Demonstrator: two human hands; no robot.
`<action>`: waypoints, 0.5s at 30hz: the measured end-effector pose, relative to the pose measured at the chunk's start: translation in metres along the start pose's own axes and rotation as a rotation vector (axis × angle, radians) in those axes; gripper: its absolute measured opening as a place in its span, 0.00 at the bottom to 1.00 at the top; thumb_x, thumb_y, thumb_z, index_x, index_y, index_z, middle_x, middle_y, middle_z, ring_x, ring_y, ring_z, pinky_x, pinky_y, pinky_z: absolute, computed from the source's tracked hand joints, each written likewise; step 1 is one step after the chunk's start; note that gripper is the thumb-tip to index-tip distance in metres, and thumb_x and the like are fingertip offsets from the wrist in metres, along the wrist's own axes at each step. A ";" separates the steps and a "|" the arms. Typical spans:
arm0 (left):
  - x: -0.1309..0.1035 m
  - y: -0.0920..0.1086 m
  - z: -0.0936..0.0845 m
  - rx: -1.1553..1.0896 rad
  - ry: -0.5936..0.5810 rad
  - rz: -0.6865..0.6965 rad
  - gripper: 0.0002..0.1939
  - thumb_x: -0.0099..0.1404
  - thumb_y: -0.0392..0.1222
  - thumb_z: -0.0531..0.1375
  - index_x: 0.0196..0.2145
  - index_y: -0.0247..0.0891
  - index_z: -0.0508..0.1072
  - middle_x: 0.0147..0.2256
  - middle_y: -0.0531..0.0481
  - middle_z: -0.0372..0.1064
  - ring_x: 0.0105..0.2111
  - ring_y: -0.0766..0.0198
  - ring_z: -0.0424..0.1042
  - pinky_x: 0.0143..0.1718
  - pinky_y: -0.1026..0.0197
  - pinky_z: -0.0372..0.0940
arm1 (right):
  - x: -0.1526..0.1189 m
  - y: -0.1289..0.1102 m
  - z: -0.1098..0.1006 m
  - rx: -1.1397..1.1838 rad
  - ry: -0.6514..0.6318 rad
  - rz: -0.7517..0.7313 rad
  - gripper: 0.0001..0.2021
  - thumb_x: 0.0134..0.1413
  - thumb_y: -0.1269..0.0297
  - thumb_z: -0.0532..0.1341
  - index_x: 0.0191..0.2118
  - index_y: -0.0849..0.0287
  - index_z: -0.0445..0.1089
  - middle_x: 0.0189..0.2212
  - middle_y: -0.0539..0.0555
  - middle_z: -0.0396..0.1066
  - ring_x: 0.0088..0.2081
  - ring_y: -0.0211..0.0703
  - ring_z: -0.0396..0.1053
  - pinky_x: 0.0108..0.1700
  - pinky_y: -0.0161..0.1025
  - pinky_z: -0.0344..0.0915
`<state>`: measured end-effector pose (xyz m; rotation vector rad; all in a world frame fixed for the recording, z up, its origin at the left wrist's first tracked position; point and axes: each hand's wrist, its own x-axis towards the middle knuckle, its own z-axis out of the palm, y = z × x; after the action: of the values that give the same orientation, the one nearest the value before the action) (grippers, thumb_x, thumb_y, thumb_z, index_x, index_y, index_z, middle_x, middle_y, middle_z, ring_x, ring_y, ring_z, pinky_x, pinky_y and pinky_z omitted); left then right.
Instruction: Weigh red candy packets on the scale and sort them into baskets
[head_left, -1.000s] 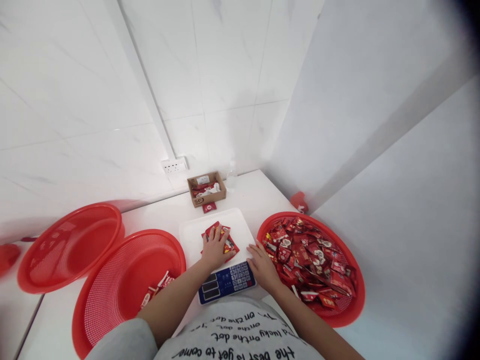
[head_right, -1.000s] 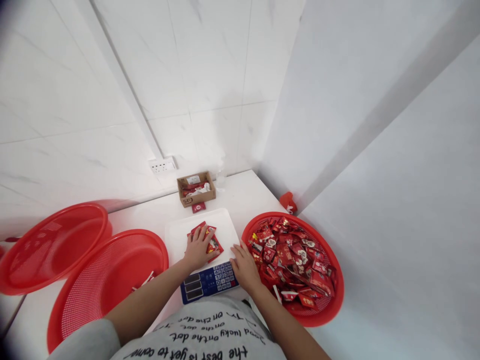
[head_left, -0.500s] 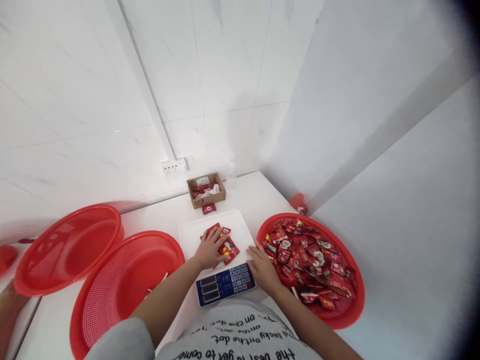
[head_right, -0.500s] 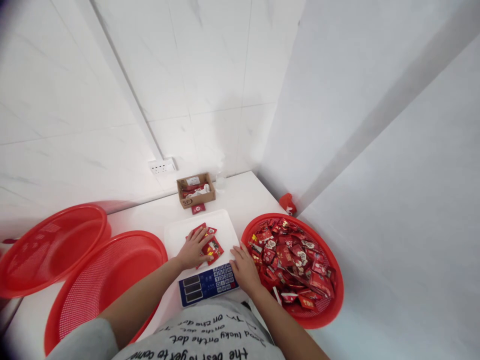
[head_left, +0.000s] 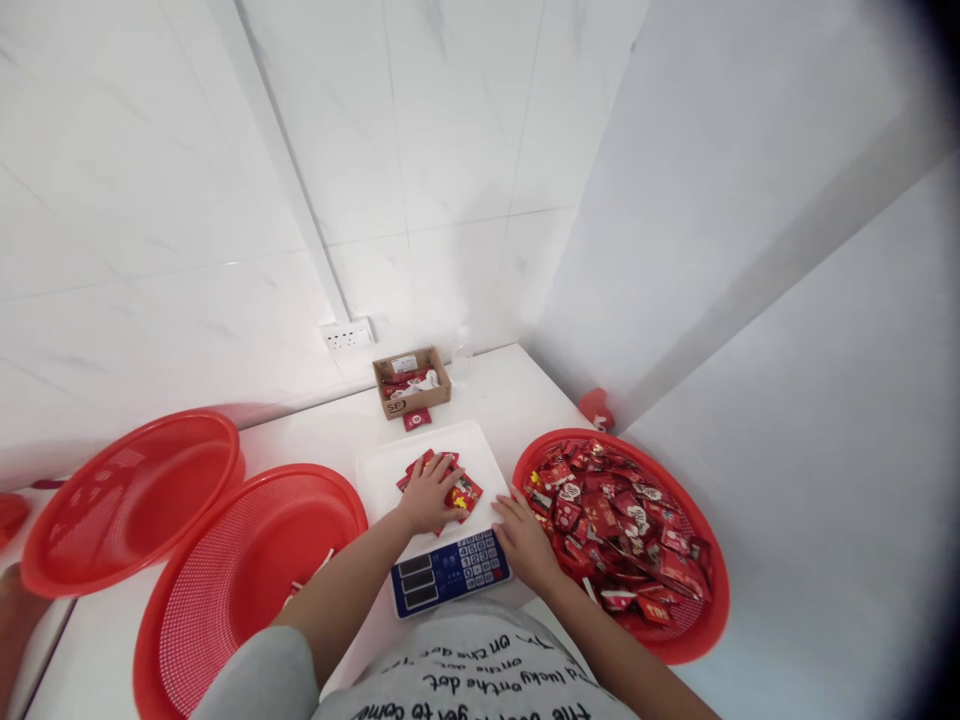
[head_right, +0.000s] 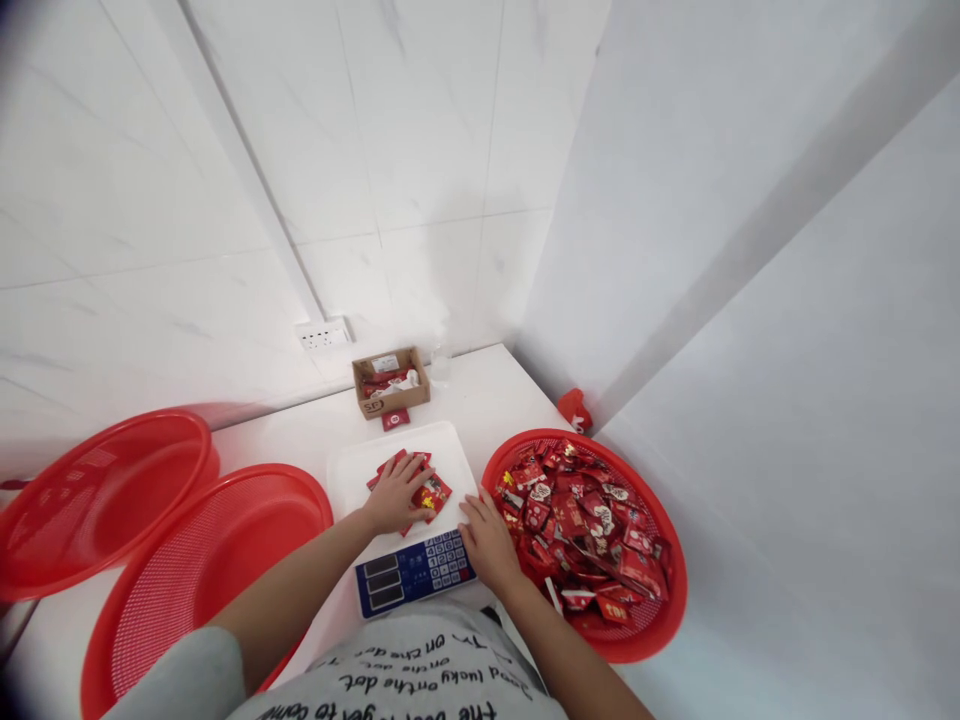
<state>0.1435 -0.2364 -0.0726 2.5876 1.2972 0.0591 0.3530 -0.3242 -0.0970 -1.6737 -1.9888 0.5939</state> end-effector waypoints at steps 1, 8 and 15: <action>0.002 0.000 0.001 -0.010 -0.007 -0.011 0.41 0.53 0.66 0.55 0.60 0.46 0.55 0.63 0.45 0.47 0.62 0.48 0.44 0.61 0.42 0.37 | 0.000 0.000 0.000 0.002 -0.002 0.001 0.18 0.55 0.67 0.50 0.50 0.61 0.67 0.53 0.59 0.64 0.62 0.50 0.48 0.61 0.53 0.51; 0.009 0.018 0.007 0.005 0.109 -0.331 0.38 0.57 0.63 0.53 0.61 0.44 0.54 0.60 0.42 0.52 0.59 0.45 0.49 0.58 0.41 0.42 | 0.000 0.001 0.000 0.011 0.002 0.002 0.17 0.56 0.67 0.50 0.50 0.60 0.67 0.53 0.58 0.64 0.62 0.49 0.47 0.61 0.53 0.51; 0.009 0.021 -0.003 0.052 0.132 -0.368 0.38 0.60 0.62 0.50 0.62 0.42 0.49 0.62 0.40 0.48 0.63 0.43 0.37 0.58 0.35 0.34 | 0.000 0.002 0.001 -0.016 -0.005 -0.003 0.17 0.56 0.67 0.50 0.49 0.61 0.68 0.53 0.58 0.64 0.62 0.50 0.47 0.61 0.53 0.51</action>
<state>0.1650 -0.2412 -0.0654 2.3751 1.8234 0.1325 0.3537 -0.3237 -0.0993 -1.6796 -2.0044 0.5838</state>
